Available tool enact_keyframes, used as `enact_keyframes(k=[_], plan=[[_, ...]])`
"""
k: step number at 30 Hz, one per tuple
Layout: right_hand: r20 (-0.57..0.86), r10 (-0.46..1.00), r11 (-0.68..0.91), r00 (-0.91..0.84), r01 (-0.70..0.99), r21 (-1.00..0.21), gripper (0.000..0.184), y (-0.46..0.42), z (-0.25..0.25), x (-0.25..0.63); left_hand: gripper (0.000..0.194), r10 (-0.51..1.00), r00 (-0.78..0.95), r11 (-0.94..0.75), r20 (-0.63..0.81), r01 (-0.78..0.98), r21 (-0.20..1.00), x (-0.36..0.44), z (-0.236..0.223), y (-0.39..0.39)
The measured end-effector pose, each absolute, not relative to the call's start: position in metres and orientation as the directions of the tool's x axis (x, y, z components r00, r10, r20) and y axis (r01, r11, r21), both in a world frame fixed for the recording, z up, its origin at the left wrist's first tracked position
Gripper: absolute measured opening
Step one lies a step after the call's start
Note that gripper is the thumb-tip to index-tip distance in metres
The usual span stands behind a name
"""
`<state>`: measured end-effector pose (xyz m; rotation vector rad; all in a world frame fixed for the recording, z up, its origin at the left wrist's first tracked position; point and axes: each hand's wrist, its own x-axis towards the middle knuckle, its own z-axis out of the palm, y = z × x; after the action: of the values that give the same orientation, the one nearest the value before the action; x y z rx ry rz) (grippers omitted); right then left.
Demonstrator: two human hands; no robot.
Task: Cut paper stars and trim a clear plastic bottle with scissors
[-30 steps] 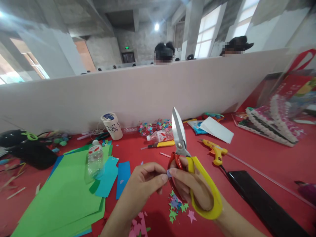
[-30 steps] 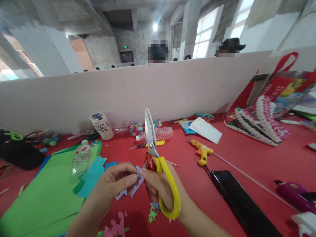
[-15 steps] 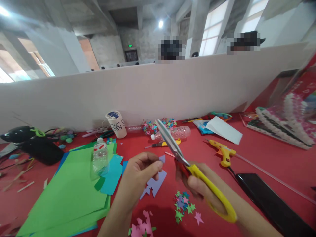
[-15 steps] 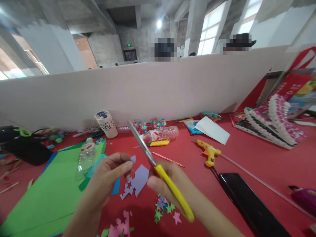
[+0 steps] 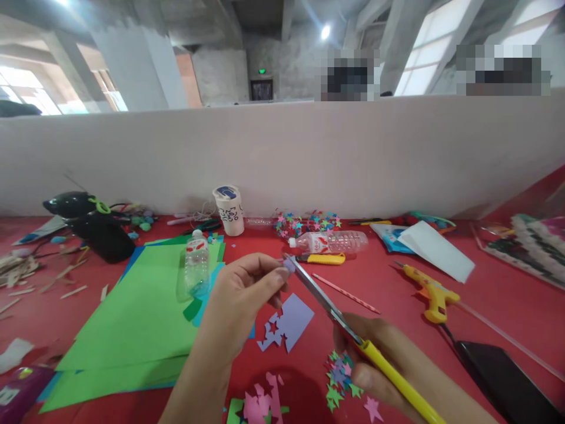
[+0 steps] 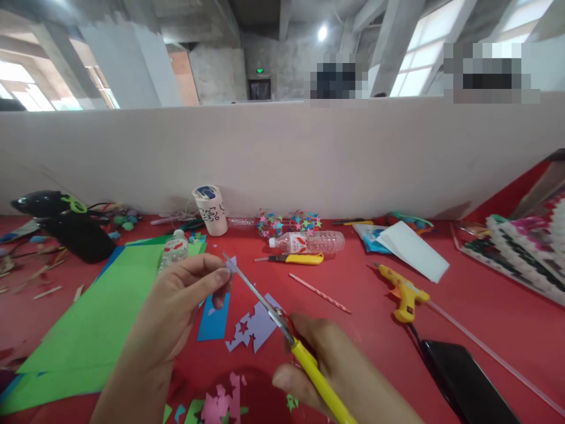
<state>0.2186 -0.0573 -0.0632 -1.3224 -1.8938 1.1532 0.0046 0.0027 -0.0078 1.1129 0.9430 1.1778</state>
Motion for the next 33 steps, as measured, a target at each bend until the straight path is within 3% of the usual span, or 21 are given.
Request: enact_keyframes(k=[14, 33], plan=[[-0.11, 0.941, 0.049, -0.32, 0.452, -0.891, 0.07, -0.058, -0.053, 0.209, 0.012, 0.986, 0.161, -0.027, 0.04, -0.077, 0.997, 0.005, -0.004, -0.001], [-0.115, 0.94, 0.052, -0.322, 0.468, -0.882, 0.068, -0.058, -0.054, 0.212, 0.012, 0.984, 0.176, -0.023, 0.028, -0.035, 0.999, 0.003, -0.004, -0.001]])
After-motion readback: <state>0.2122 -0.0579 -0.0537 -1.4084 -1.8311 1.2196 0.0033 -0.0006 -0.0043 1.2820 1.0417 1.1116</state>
